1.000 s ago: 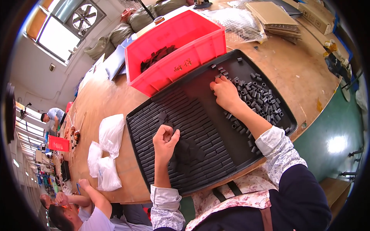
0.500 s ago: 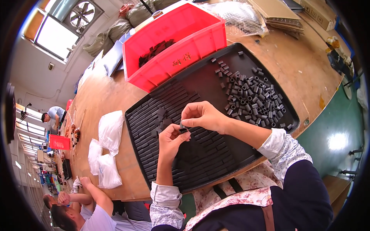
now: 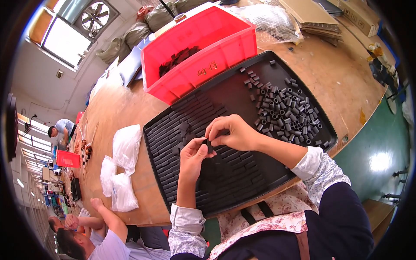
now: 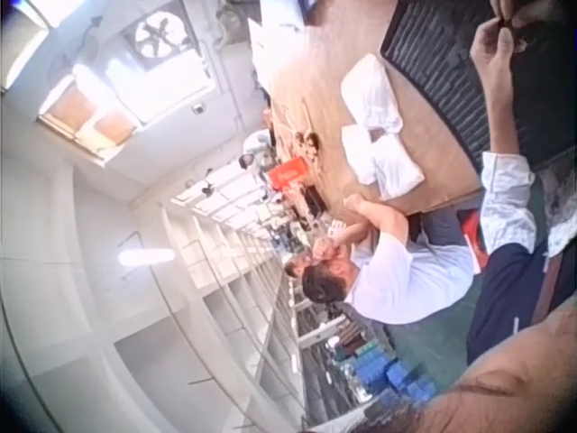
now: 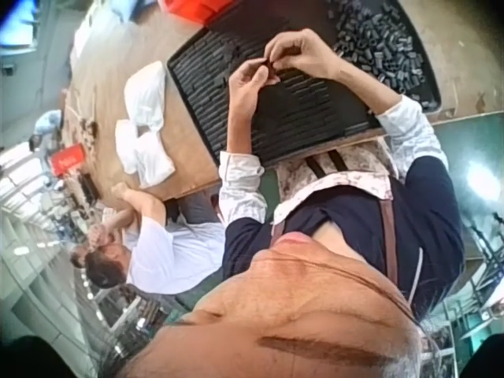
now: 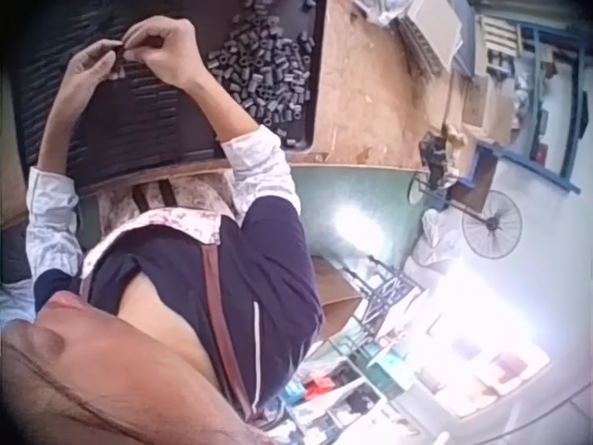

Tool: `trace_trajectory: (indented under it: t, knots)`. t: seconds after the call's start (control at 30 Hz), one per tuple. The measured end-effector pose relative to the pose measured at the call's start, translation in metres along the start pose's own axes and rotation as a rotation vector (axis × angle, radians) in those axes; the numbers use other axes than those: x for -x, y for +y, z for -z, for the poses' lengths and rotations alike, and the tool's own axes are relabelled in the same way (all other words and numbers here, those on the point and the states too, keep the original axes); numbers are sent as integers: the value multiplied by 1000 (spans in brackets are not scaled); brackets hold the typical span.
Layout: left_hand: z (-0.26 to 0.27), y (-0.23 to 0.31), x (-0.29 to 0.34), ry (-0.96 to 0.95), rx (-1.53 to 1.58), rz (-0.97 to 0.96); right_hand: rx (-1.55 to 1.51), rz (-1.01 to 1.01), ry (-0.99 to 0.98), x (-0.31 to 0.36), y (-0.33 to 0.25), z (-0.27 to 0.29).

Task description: The person sorts small black industrial components by hand on a tray at a workshop table, separating them into plastic bins and packaging bags.

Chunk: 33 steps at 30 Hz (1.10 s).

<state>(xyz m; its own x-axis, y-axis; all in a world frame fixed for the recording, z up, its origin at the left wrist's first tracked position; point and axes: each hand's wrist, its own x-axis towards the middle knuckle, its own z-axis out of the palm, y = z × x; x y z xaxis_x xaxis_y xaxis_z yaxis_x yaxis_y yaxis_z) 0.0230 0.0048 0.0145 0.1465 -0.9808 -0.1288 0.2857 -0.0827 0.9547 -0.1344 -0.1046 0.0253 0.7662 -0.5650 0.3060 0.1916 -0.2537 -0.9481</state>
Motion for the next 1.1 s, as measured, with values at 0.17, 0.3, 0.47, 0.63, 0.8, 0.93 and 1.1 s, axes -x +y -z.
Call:
trace_trajectory:
  t: [0.17,0.3,0.47,0.63,0.8,0.93,1.1]
  knots:
    - [7,0,0,5,-104,-84,-305,-275,402,-28,17,22]
    - [2,-2,-2,-55,-148,-36,396,-277,644,-51,49,41]
    - [1,1,-1,10,-17,-57,933,-172,364,-49,61,37]
    - [6,-2,-3,-11,19,-52,1081,-140,366,-39,32,56]
    - [-7,11,0,21,-10,-63,1421,-298,293,-3,22,70]
    - [-4,-5,-3,-58,13,-95,1370,-165,244,8,35,74]
    - [-2,-2,4,-79,-22,-69,565,-136,282,0,4,45]
